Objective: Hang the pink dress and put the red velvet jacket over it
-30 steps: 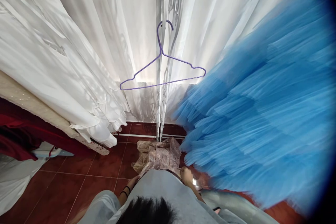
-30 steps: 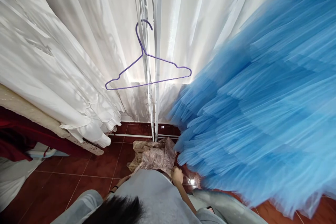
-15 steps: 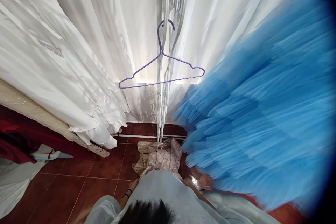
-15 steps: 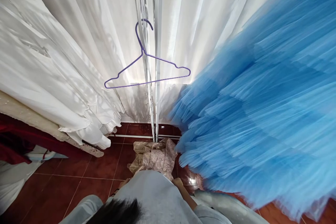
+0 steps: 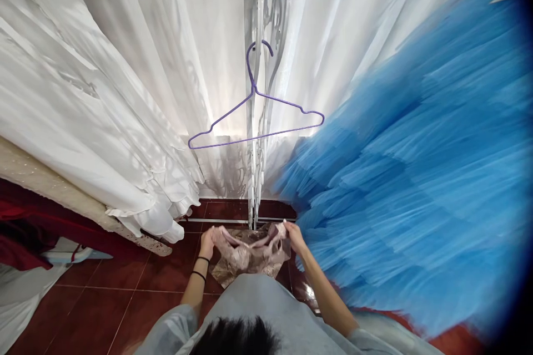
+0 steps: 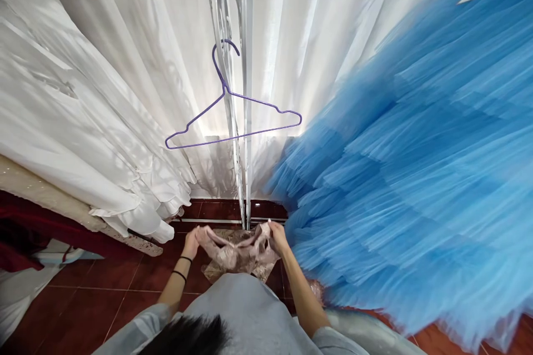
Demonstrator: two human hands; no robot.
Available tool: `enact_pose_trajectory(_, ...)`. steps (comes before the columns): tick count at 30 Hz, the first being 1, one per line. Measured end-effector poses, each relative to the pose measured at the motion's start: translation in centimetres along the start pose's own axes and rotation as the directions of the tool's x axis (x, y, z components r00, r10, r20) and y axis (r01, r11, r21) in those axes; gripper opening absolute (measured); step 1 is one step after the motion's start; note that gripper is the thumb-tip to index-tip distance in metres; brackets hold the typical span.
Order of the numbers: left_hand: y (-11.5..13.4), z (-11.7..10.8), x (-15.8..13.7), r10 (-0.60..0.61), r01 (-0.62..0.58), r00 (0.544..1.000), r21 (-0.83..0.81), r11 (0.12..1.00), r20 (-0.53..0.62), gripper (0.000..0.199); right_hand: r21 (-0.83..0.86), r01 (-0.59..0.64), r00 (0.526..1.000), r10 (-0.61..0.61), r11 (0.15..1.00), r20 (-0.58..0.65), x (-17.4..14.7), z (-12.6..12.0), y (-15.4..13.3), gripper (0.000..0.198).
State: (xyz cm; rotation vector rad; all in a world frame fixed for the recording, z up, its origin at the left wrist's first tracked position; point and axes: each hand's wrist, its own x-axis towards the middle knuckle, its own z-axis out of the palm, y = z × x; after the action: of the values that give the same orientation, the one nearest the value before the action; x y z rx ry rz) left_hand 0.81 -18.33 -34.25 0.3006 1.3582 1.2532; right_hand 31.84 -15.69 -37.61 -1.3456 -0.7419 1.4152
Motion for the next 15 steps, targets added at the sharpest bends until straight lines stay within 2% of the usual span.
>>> enact_pose_trajectory(2,2.8,0.4,1.7,0.061,-0.059,0.998,-0.058,0.997,0.034,0.006,0.083,0.016,0.998,-0.021,0.996,0.052,2.0,0.7,-3.4,0.052)
enact_pose_trajectory(4,6.8,0.6,2.7,0.207,-0.188,0.969,-0.137,0.972,0.134,0.019,0.206,0.045,0.988,-0.074,0.977,0.135,2.8,1.4,-7.4,0.036)
enact_pose_trajectory(6,11.3,0.5,2.9,0.384,-0.344,0.904,-0.216,0.914,0.185,0.024,0.341,0.106,0.965,-0.180,0.934,0.191,2.5,2.3,-11.5,0.029)
enact_pose_trajectory(8,15.6,0.4,2.7,0.526,-0.483,0.836,-0.248,0.840,0.154,0.023,0.423,0.203,0.936,-0.302,0.883,0.182,1.6,3.7,-15.1,0.032)
enact_pose_trajectory(10,19.1,0.5,2.4,0.646,-0.611,0.755,-0.239,0.755,0.112,0.030,0.410,0.291,0.912,-0.381,0.864,0.155,0.5,5.7,-17.9,0.040)
enact_pose_trajectory(12,21.6,1.0,2.4,0.739,-0.710,0.670,-0.228,0.666,0.073,0.040,0.374,0.325,0.894,-0.411,0.868,0.176,-0.6,8.1,-19.6,0.050)
enact_pose_trajectory(15,23.7,2.3,2.9,0.792,-0.761,0.611,-0.265,0.592,0.015,0.045,0.339,0.314,0.884,-0.403,0.887,0.236,-1.8,11.3,-20.6,0.048)
